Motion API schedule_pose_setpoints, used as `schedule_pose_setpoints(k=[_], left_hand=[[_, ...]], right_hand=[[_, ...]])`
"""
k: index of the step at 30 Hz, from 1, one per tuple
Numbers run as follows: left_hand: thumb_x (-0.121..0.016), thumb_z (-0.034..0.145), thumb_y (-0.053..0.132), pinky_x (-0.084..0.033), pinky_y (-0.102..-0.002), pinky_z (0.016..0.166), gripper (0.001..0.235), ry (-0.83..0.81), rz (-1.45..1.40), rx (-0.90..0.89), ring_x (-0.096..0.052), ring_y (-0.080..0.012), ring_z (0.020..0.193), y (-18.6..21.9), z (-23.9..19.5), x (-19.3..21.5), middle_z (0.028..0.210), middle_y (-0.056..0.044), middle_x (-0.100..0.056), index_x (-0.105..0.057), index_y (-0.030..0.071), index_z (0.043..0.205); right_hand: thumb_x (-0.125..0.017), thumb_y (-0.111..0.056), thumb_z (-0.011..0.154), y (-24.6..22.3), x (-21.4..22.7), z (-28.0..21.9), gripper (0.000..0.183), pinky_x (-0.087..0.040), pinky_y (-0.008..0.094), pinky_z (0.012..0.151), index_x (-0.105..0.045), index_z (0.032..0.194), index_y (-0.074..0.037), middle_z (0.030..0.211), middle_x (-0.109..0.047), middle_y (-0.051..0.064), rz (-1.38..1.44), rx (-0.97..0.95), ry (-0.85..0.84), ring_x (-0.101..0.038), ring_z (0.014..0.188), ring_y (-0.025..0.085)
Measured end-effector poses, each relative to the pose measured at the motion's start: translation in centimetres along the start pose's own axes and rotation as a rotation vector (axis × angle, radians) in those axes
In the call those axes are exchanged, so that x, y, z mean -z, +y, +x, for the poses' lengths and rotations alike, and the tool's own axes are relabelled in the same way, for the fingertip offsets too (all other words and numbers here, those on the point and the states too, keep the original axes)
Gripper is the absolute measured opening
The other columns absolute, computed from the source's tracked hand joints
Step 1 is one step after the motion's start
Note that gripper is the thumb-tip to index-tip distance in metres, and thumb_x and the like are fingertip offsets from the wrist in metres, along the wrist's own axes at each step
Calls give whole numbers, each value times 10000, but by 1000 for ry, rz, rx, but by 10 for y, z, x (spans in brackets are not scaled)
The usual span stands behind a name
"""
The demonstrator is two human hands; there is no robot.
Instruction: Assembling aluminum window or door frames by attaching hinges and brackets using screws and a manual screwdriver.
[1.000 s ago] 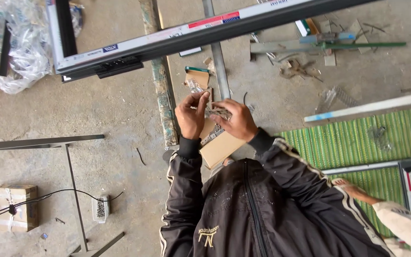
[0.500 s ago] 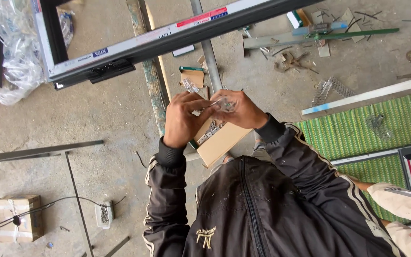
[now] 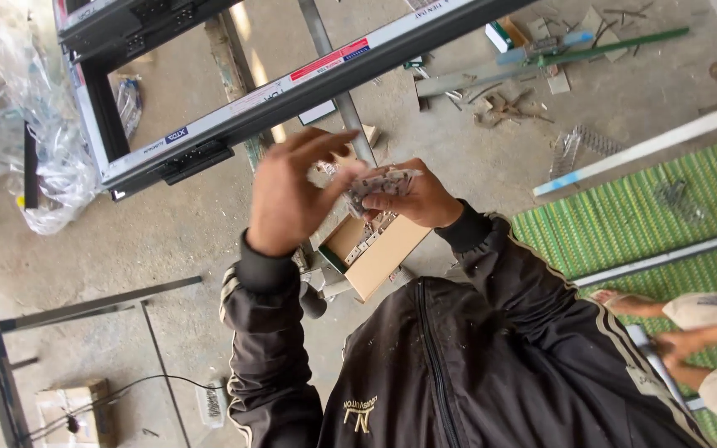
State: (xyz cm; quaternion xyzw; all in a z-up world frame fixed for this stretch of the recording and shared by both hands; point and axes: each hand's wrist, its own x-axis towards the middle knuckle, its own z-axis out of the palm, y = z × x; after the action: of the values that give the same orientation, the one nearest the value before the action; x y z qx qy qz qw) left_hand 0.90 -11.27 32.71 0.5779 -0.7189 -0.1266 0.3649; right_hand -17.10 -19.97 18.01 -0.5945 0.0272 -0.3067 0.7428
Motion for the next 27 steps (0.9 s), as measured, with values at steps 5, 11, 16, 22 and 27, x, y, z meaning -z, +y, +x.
schedule_pose_setpoints(k=[5, 11, 16, 22, 27], left_hand=[[-844, 899, 213, -550, -420, 788, 63, -35, -45, -13, -725, -320, 766, -12, 3, -9, 746, -33, -681, -799, 170, 914], [-607, 1053, 403, -563, -419, 775, 325, -5, -62, 3, -718, -311, 768, 2, 9, 6, 865, -78, -733, -792, 137, 1027], [-864, 881, 271, -573, -398, 776, 234, 51, -23, -4, -764, -279, 821, -7, 0, 5, 937, -59, -746, -794, 139, 1063], [-779, 964, 204, -560, -419, 841, 116, 148, -180, -69, -739, -275, 771, -24, -2, -8, 792, -67, -752, -772, 114, 891], [-806, 943, 150, -556, -444, 794, 120, 134, -61, -17, -737, -324, 789, -14, 11, -7, 781, -65, -748, -739, 110, 852]], right_hand=[[-735, -39, 951, -11, 1, -1, 200, -697, 365, 703, -746, 1130, 50, 1023, -758, 261, 110, -5, 45, -770, 863, 284], [-677, -46, 989, -15, 0, 7, 266, -694, 401, 748, -677, 1209, 104, 1100, -716, 330, 112, 12, 64, -747, 919, 335], [-678, -80, 994, -10, 4, 7, 297, -710, 395, 691, -684, 1253, 66, 1181, -720, 288, 204, 44, 248, -753, 957, 321], [-696, -117, 983, -36, -6, 8, 349, -713, 395, 701, -660, 1293, 40, 1173, -714, 281, 181, 85, 152, -734, 948, 303], [-706, -111, 978, -31, -1, 19, 312, -713, 364, 673, -683, 1250, 39, 1136, -722, 254, 138, 80, 129, -739, 895, 265]])
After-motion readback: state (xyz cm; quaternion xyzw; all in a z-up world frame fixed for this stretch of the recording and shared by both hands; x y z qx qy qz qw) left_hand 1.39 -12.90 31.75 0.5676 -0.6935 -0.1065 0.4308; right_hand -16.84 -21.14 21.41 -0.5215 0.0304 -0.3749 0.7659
